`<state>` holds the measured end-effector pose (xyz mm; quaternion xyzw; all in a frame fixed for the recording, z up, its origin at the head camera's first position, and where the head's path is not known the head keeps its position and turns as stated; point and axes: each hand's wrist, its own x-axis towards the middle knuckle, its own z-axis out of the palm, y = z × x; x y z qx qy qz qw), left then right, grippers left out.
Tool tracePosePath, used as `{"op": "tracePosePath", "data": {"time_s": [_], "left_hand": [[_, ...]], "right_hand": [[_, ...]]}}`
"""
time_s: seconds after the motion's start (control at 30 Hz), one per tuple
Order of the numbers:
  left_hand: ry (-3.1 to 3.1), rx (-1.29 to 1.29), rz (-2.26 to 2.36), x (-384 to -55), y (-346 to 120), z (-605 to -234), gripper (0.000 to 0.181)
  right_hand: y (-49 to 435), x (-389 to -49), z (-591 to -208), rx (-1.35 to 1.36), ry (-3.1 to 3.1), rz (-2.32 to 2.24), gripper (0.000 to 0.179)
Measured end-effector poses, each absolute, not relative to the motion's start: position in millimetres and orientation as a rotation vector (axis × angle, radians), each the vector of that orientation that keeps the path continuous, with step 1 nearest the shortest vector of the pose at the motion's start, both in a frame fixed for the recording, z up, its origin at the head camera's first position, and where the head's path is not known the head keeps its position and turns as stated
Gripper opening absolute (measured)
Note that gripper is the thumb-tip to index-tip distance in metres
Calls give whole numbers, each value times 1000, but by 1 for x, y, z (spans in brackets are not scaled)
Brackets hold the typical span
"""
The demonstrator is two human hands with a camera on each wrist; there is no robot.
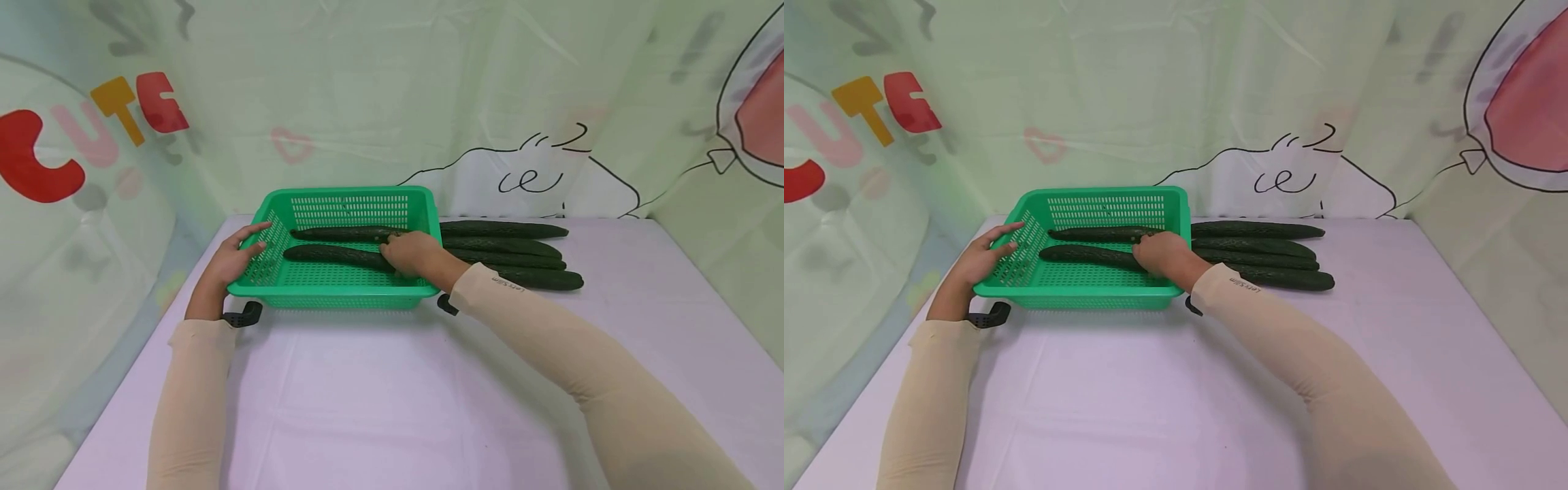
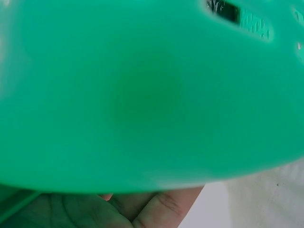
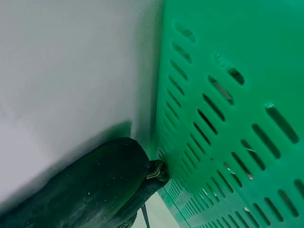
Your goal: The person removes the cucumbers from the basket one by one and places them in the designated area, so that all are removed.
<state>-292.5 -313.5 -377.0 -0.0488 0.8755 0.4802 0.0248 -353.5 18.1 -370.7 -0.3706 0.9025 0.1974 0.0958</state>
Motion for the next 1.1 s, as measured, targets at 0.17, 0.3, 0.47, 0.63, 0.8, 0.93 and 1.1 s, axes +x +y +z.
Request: {"op": "tracePosePath", "data": {"time_s": [0.17,0.3,0.47,0.63,0.8,0.93,1.1], "left_hand": [[2705,-152,1495,-292,-314,-378,52],[2708,-149,1492,-292,-315,-378,53],[2702,-148,1496,-293,-315,-379,53],[2699,-149,1496,-293,-315,-378,53],[2707,-151,1480,-293,-314,-378,53],[2717,-142,1468,-293,-315,-378,52],[2713,-144,1471,-294,-315,-378,52]], "right_hand": [[17,-353,-370,-1084,2656,593,50],[17,-353,-370,-1069,2646,587,53],[17,-353,-370,-1041,2643,549,59],[17,-353,-369,-1009,2642,497,68],[18,-351,-366,-1005,2635,477,79],[18,-351,-365,-1012,2634,477,81],[18,-352,-366,-1036,2634,480,74]]}}
